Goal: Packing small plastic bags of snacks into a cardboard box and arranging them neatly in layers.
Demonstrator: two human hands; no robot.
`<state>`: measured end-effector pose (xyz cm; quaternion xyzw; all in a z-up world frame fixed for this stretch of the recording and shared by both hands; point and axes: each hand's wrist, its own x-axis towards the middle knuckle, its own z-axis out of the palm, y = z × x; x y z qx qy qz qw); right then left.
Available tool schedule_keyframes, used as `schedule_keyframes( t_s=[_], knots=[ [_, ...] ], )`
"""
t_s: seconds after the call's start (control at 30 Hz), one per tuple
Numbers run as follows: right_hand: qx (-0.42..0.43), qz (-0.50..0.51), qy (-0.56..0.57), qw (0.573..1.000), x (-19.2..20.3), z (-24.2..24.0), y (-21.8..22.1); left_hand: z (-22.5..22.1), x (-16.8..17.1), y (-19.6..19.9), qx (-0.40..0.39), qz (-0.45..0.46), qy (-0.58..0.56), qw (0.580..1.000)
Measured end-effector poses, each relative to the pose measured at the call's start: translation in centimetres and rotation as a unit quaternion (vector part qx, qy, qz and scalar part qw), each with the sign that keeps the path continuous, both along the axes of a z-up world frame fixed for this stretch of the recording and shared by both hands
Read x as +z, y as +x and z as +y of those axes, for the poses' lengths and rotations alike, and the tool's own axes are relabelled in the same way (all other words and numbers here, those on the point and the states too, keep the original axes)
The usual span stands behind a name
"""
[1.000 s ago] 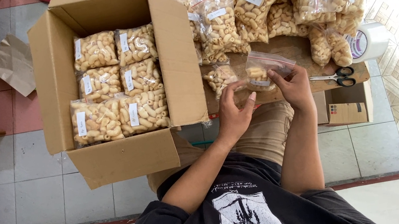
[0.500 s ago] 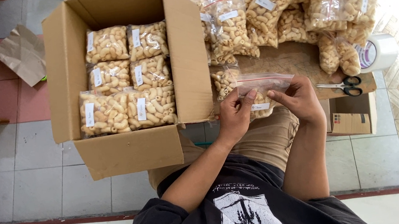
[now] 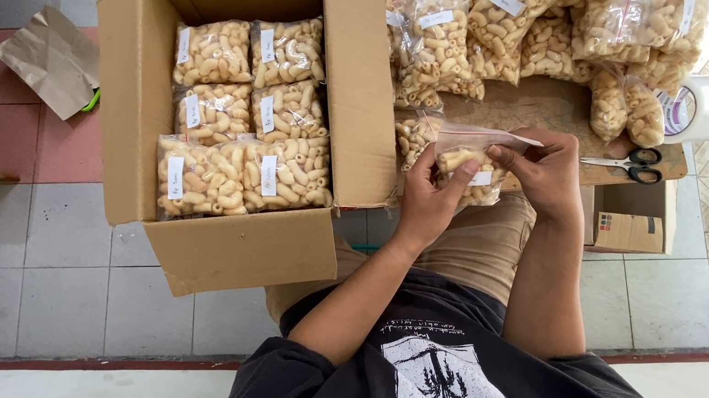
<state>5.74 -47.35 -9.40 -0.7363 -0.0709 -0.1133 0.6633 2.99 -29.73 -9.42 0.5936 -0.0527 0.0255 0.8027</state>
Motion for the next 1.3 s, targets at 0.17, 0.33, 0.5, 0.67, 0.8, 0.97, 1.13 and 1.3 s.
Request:
schedule_keyframes(
  t_s=[0.17,0.33,0.5,0.67,0.8,0.97,1.13,1.3],
  knots=[
    [-0.040,-0.020,-0.047,0.998,1.4,0.7,-0.3,0.1,-0.4,0.3,0.007,0.021,0.011,1.000],
    [-0.119,-0.173,-0.157,0.965,3.8,-0.4,-1.6,0.1,0.1,-0.3,-0.006,0.049,0.039,0.998],
    [0.067,-0.222,-0.300,0.925,8.2,2.5,-2.2,-0.6,0.6,-1.1,-0.022,0.003,0.069,0.997],
    [0.112,-0.112,-0.263,0.952,7.0,2.1,-2.2,-0.2,0.3,-0.8,0.002,-0.037,0.080,0.996],
    [0.122,-0.052,-0.230,0.964,7.5,2.3,-2.0,-0.3,-1.3,-0.3,0.041,-0.080,0.127,0.988],
    [0.138,-0.010,-0.178,0.974,6.5,1.9,-1.6,-0.1,0.0,-0.5,0.060,-0.069,0.137,0.986],
    [0.146,0.019,-0.136,0.980,6.5,2.0,-1.7,0.2,0.0,-0.1,0.100,-0.056,0.126,0.985],
    [0.169,0.028,-0.083,0.982,5.1,1.8,-1.4,0.6,1.2,-0.3,0.063,-0.004,0.068,0.996]
  ],
)
